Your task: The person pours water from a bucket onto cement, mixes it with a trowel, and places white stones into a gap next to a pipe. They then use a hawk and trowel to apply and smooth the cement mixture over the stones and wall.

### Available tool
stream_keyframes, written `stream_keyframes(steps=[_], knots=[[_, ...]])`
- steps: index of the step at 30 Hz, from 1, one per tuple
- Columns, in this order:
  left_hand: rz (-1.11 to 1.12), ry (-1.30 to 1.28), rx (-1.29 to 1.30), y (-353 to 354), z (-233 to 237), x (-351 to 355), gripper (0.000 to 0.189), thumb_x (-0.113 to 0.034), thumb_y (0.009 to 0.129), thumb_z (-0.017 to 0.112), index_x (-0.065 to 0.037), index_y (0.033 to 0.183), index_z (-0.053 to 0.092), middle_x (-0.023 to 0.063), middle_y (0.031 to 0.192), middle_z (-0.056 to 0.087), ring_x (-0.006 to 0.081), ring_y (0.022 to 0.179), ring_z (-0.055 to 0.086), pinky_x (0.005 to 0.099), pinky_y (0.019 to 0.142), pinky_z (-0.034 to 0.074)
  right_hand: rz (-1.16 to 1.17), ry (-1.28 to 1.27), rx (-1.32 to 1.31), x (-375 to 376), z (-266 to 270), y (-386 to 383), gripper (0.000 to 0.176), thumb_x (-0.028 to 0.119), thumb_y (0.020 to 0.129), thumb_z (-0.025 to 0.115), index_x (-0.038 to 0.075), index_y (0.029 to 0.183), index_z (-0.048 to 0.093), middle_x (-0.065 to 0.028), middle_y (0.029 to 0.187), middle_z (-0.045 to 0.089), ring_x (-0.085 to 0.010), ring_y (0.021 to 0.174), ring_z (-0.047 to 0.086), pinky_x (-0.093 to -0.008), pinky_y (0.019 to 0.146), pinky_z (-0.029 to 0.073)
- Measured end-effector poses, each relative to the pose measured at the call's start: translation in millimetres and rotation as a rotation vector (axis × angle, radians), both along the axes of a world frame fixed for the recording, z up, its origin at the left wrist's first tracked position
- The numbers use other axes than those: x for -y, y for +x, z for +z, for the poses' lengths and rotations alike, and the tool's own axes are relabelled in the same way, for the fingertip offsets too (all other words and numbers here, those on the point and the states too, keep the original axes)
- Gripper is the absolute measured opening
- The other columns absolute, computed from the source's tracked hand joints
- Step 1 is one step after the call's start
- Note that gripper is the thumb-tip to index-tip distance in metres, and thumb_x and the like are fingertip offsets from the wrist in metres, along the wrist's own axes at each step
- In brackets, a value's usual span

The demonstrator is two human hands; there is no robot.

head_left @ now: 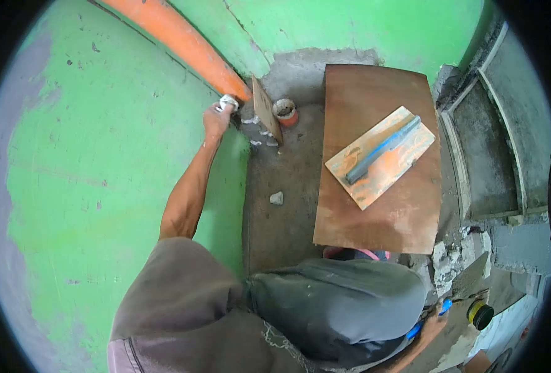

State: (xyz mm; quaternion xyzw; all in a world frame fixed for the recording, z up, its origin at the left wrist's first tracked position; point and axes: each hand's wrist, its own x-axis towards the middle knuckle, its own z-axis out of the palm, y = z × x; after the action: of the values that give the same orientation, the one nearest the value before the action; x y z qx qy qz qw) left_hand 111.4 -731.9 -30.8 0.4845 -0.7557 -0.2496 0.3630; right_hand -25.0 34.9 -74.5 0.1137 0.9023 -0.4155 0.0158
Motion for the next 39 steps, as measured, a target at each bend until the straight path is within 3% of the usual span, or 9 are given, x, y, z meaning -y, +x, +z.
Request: stream_keyframes(steps=[1, 4, 6, 11, 20, 27, 33, 35, 39], knots=[[-0.062, -0.206, 0.146, -7.1, 12.6, -9.9, 0.034, -0.028, 0.079, 0.073, 0.004, 0.09, 0.067, 0.0161, 0.08, 0.069, 0.0252, 0.069, 0.067, 0.0383, 0.063, 0.051, -0.004, -0.061, 0.045, 3.2, 0.8, 3.1, 0.037, 0.038, 0.094, 0.06, 0.002, 0.085, 0.052, -0.0008, 0.063, 0.048, -0.0108, 0.057, 0.041, -0.0274, 0.051, 0.035], [-0.305, -0.354, 0.429, -60.3, 53.9, -17.2, 0.038, -0.031, 0.077, 0.074, 0.003, 0.095, 0.067, 0.0242, 0.089, 0.068, 0.0394, 0.083, 0.066, 0.0425, 0.071, 0.051, -0.006, -0.184, 0.156, -6.4, -15.7, -3.4, 0.032, 0.034, 0.096, 0.058, 0.004, 0.087, 0.052, 0.0004, 0.064, 0.046, -0.0091, 0.05, 0.041, -0.0256, 0.046, 0.033], [-0.348, -0.357, 0.779, -100.7, 79.8, 11.0, 0.039, -0.033, 0.078, 0.074, 0.002, 0.095, 0.068, 0.0252, 0.093, 0.067, 0.0406, 0.087, 0.065, 0.0453, 0.074, 0.051, 0.02, -0.205, 0.128, -12.6, -31.9, -11.6, 0.031, 0.033, 0.096, 0.058, 0.004, 0.088, 0.052, 0.0, 0.063, 0.046, -0.0092, 0.049, 0.04, -0.0261, 0.044, 0.033], [-0.295, -0.331, 1.189, -165.2, 83.8, 74.3, 0.036, -0.03, 0.079, 0.072, 0.0, 0.099, 0.069, 0.0238, 0.104, 0.066, 0.0391, 0.098, 0.065, 0.0454, 0.081, 0.053, 0.016, -0.243, 0.143, 9.0, -27.4, -4.0, 0.031, 0.034, 0.096, 0.058, 0.004, 0.089, 0.052, 0.0012, 0.063, 0.045, -0.0086, 0.052, 0.041, -0.0255, 0.046, 0.034], [-0.209, -0.554, 1.419, -172.8, 58.6, 69.1, 0.025, -0.015, 0.089, 0.052, -0.007, 0.105, 0.07, 0.0147, 0.112, 0.067, 0.0303, 0.104, 0.065, 0.0413, 0.083, 0.055, -0.058, -0.317, 0.261, 1.2, -40.6, 21.9, 0.032, 0.035, 0.095, 0.061, 0.006, 0.086, 0.051, 0.0028, 0.066, 0.046, -0.0072, 0.056, 0.04, -0.0226, 0.051, 0.032], [-0.412, -1.052, 1.591, -164.5, 29.3, 102.7, 0.014, -0.014, 0.087, 0.056, -0.011, 0.095, 0.068, 0.0115, 0.094, 0.07, 0.0271, 0.093, 0.069, 0.0384, 0.078, 0.056, -0.004, -0.144, 0.216, -6.9, -54.1, 24.6, 0.034, 0.035, 0.095, 0.06, 0.001, 0.1, 0.055, 0.0017, 0.071, 0.049, -0.0076, 0.059, 0.042, -0.0233, 0.052, 0.033], [-0.608, -0.794, 1.639, -176.3, 58.4, 123.0, 0.016, -0.014, 0.081, 0.062, -0.01, 0.096, 0.067, 0.0135, 0.096, 0.07, 0.0289, 0.09, 0.069, 0.0407, 0.076, 0.056, -0.022, -0.228, 0.374, 12.5, -41.9, 18.1, 0.035, 0.033, 0.096, 0.058, 0.0, 0.107, 0.055, 0.0016, 0.072, 0.049, -0.0073, 0.061, 0.042, -0.0232, 0.053, 0.033], [-0.463, -0.796, 1.682, -166.1, 51.4, 121.7, 0.015, -0.014, 0.085, 0.058, -0.009, 0.095, 0.067, 0.0141, 0.099, 0.07, 0.0303, 0.095, 0.068, 0.0414, 0.079, 0.056, -0.011, -0.23, 0.341, 12.7, -52.0, 18.8, 0.033, 0.033, 0.097, 0.057, 0.001, 0.104, 0.055, 0.002, 0.07, 0.048, -0.0068, 0.059, 0.042, -0.023, 0.051, 0.033], [-0.526, -0.853, 1.77, -162.1, 47.1, 112.5, 0.02, -0.015, 0.09, 0.052, -0.01, 0.097, 0.069, 0.0121, 0.102, 0.07, 0.028, 0.096, 0.069, 0.04, 0.08, 0.056, -0.006, -0.237, 0.359, 8.2, -51.3, 19.8, 0.03, 0.033, 0.097, 0.057, 0.003, 0.1, 0.054, 0.0023, 0.069, 0.049, -0.0066, 0.059, 0.043, -0.0228, 0.05, 0.033]])
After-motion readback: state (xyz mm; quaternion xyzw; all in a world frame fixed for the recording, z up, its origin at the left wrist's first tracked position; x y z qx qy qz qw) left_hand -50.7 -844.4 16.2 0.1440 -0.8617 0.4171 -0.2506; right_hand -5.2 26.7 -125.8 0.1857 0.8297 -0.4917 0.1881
